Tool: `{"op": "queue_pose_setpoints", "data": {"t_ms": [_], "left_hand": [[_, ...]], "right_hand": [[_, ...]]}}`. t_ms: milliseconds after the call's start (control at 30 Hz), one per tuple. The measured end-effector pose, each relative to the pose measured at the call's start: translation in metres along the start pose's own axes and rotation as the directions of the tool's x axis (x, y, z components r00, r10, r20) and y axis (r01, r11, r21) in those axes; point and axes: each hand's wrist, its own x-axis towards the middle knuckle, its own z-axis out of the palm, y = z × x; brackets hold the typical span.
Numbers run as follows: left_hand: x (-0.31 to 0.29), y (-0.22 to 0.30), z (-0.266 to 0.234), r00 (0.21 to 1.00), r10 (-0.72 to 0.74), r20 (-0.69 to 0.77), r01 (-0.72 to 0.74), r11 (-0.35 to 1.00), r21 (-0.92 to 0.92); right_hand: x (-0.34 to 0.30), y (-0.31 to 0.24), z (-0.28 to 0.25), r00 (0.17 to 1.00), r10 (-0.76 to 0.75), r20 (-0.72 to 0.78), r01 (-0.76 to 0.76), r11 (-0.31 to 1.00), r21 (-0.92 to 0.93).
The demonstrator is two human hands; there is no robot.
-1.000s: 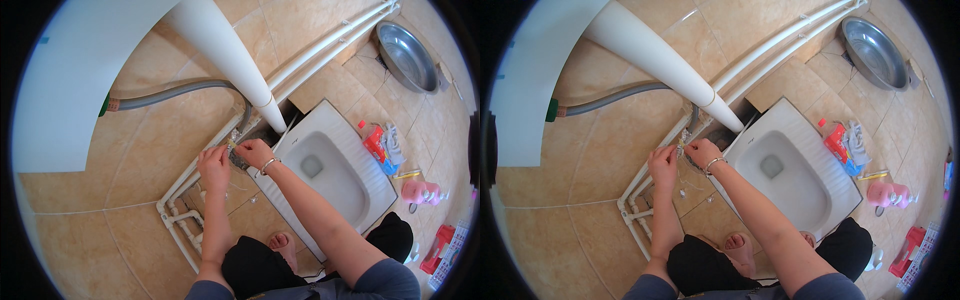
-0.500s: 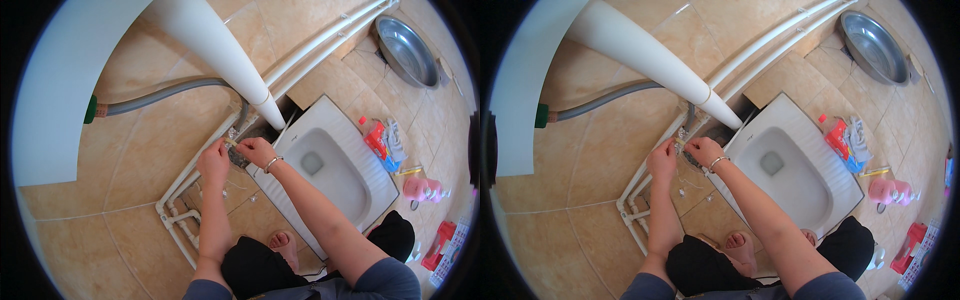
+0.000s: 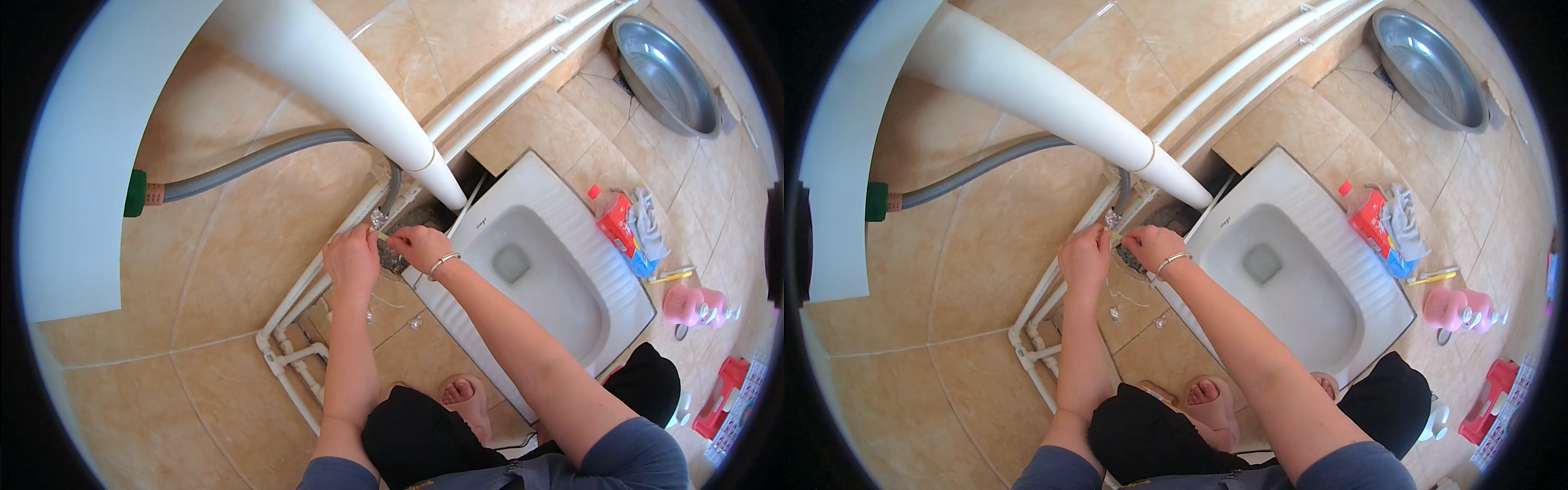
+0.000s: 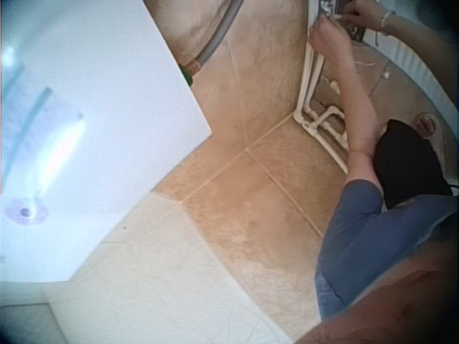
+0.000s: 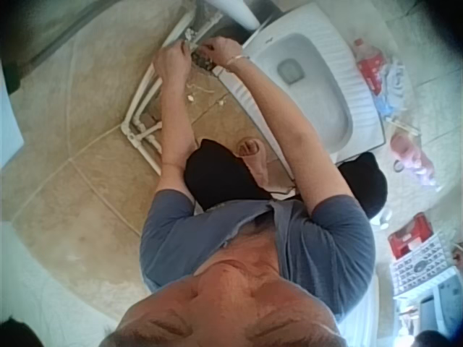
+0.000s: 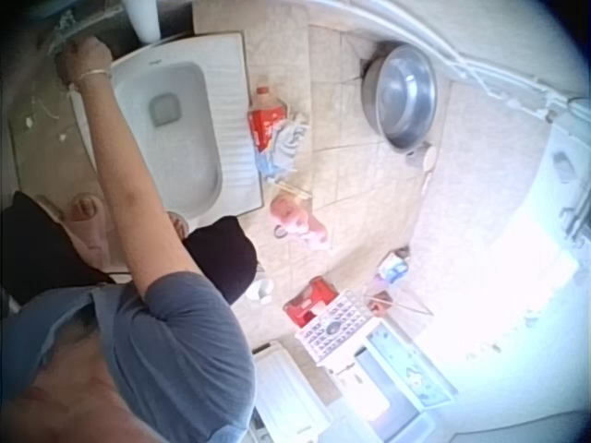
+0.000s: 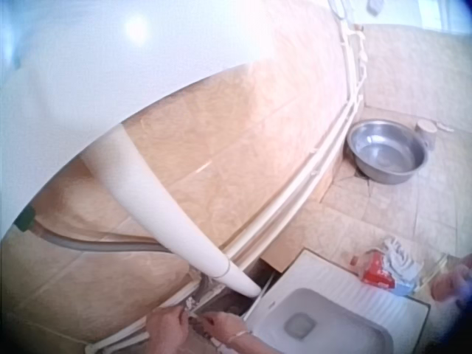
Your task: The person applies yellow sealing tape to a pipe joint on the wall and later wraps a different pipe joint near the floor with a piece of foil.
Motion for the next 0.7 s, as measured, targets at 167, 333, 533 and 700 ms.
{"op": "queue_pose_setpoints", "data": {"t_ms": [167,333,533,700], "left_hand": [[0.002,0.007,0.006,1.000,-0.017,0.014,0.016,0.994,0.104],[0.002,0.010,0.013,0.999,-0.040,0.008,0.038,0.988,0.147],[0.004,0.011,0.014,0.999,-0.040,0.021,0.036,0.986,0.162],[0.005,0.011,0.016,0.998,-0.053,0.042,0.046,0.986,0.162]], "right_hand": [[0.011,-0.003,0.003,0.999,0.036,-0.010,-0.037,0.995,-0.094],[0.017,-0.006,0.006,0.998,0.056,0.021,-0.056,0.998,0.010],[0.022,0.008,0.015,0.999,0.035,0.022,-0.037,0.991,0.130],[0.019,0.019,0.017,0.999,-0.046,0.009,0.045,0.994,0.097]]}}
